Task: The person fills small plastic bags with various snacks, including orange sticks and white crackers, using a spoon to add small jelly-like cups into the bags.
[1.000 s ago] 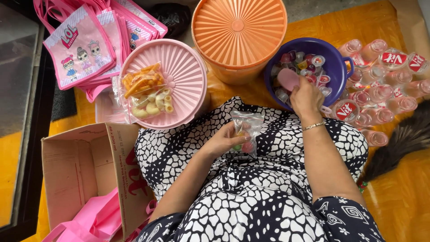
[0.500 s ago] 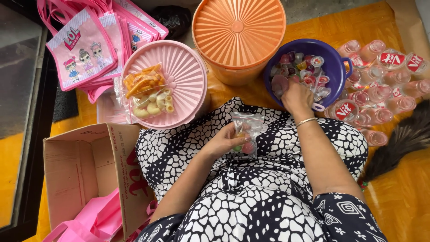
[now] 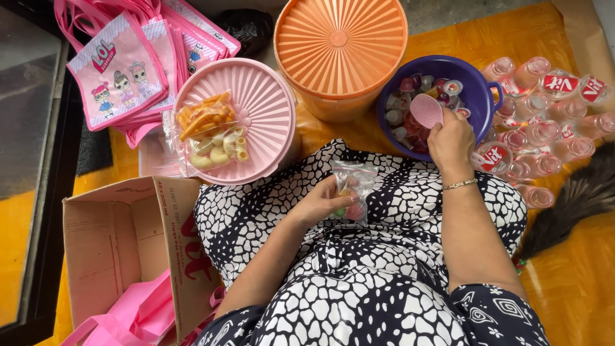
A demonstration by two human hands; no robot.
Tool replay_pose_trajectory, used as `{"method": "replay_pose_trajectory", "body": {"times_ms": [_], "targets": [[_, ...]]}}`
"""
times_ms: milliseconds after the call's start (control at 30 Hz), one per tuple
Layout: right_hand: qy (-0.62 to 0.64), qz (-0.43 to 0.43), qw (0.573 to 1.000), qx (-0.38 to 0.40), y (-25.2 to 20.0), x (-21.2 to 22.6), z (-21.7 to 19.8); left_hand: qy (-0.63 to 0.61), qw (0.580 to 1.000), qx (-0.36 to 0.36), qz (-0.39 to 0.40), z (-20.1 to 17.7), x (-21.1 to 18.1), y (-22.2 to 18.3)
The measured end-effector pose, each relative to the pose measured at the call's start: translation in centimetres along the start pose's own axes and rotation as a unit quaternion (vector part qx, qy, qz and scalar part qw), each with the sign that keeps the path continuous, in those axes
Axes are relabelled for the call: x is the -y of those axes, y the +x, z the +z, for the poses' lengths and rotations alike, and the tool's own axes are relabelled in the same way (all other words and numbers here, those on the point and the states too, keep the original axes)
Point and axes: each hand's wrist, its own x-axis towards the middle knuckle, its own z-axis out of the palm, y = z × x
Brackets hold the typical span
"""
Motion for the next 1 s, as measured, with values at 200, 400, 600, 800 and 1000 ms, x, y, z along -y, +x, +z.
{"method": "replay_pose_trajectory", "body": {"times_ms": [200,400,600,800,1000], "targets": [[-0.057,-0.047,0.997,0.016,-0.2,0.4,1.8,0.005,1.0,-0.008,0.002,0.0,-0.3,-0.1],[-0.042,-0.058,0.997,0.022,-0.3,1.9,3.4,0.003,1.0,0.0,-0.005,1.0,-1.0,-0.2],[0.011,0.038,0.996,0.085,0.8,-0.5,2.9,0.007,1.0,-0.006,0.0,0.9,-1.0,-0.4],[0.048,0.05,0.995,0.078,1.3,-2.1,4.3,0.014,1.0,-0.001,-0.007,0.9,-0.8,-0.2],[0.133,0.035,0.989,0.06,1.4,-3.3,4.2,0.012,1.0,-0.005,-0.003,0.8,-0.8,-0.2]]}}
